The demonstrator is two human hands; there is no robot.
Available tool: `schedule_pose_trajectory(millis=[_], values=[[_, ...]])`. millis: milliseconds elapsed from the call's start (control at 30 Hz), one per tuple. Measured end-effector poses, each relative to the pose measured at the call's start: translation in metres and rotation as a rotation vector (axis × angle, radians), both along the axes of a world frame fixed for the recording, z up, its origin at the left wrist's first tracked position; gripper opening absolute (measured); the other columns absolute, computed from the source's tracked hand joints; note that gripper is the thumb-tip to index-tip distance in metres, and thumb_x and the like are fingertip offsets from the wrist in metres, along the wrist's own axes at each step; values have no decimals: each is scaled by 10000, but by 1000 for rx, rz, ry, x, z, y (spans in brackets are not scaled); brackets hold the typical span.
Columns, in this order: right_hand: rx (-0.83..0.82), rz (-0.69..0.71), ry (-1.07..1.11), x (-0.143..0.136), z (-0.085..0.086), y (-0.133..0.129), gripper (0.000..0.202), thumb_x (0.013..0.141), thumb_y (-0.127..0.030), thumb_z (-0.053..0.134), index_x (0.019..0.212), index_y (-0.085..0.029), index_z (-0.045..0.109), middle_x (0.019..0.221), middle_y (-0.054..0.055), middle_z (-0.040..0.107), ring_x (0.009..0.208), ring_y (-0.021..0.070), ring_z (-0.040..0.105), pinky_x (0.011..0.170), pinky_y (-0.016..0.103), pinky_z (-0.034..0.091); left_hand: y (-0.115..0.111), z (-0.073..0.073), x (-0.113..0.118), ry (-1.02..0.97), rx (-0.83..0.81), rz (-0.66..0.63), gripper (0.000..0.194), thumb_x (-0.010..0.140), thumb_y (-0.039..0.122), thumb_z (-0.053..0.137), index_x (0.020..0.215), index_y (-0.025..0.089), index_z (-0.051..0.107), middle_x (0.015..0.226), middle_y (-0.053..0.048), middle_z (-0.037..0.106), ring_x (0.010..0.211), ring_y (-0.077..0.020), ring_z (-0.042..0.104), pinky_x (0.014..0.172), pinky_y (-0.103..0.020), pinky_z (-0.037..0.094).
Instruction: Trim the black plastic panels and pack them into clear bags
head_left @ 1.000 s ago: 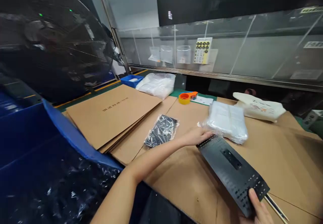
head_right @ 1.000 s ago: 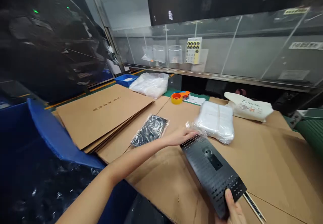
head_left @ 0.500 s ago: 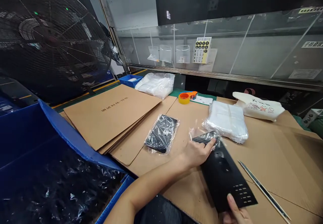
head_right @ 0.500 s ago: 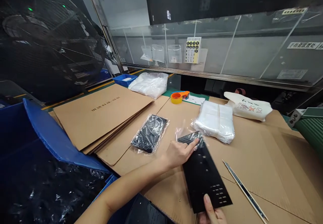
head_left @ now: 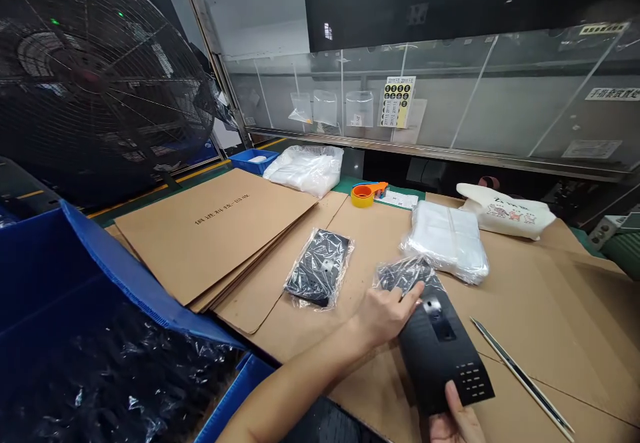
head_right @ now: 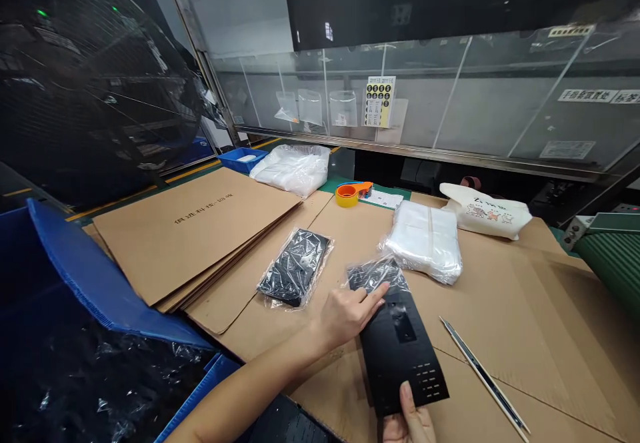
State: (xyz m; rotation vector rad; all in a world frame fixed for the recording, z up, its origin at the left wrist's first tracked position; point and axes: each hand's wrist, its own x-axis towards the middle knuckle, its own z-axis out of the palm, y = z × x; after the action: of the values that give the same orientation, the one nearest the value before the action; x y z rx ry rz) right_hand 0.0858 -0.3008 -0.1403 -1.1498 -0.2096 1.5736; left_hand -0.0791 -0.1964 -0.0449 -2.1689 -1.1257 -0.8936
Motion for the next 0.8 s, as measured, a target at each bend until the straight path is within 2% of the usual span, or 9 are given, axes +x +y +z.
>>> schedule_pose_trajectory(millis=[133,267,333,400,533,667,733,800], values=[[6,112,3,-2,-1,0,537,546,-432,920,946,-146,704,969,121,723,951,298,683,800,376,587,-7,1,-1,-19,6,0,300,992,245,426,1154,145,659,586,21,558,446,-116,542,371,-251,330],[-24,14,16,-10,-4,-2,537,514,-526,907,856,-162,709,911,104,732,862,261,700,716,324,604,-16,1,3,-32,-1,-57,317,997,245,414,1165,121,652,571,24,549,435,-117,530,377,-262,343],[-40,8,18,-17,-2,-2,539,494,-492,924,862,-160,710,920,108,732,820,254,704,698,318,606,-19,1,7,-26,-9,-57,318,991,234,422,1185,114,644,564,24,547,432,-114,528,379,-251,344],[-30,-4,18,-22,3,-1,574,458,-450,942,897,-162,710,911,99,732,839,259,702,703,315,605,-21,1,10,-29,-8,-60,319,986,230,428,1189,110,644,550,25,539,426,-107,525,377,-235,335],[18,-134,35,-25,15,4,595,445,-502,926,909,-200,708,874,46,731,894,241,689,740,292,593,-26,0,15,-59,-10,-75,322,992,246,424,1173,119,658,537,27,534,395,-101,504,364,-228,326],[13,74,88,-23,25,7,489,468,-375,947,839,-157,716,875,85,723,917,283,682,811,370,579,-34,-1,20,-65,-53,-114,322,993,230,417,1189,121,648,552,29,541,413,-111,521,364,-242,339],[74,69,98,-22,26,10,461,501,-397,932,842,-168,724,888,71,718,916,253,678,841,343,565,-40,-1,23,-62,-66,-157,329,993,233,415,1210,114,633,563,31,539,420,-115,520,357,-257,335],[159,-21,38,-20,21,13,417,563,-466,892,840,-201,728,870,32,710,844,189,674,789,259,564,-47,-2,26,-59,-81,-188,345,995,237,402,1231,105,617,576,29,536,418,-120,510,345,-273,317]])
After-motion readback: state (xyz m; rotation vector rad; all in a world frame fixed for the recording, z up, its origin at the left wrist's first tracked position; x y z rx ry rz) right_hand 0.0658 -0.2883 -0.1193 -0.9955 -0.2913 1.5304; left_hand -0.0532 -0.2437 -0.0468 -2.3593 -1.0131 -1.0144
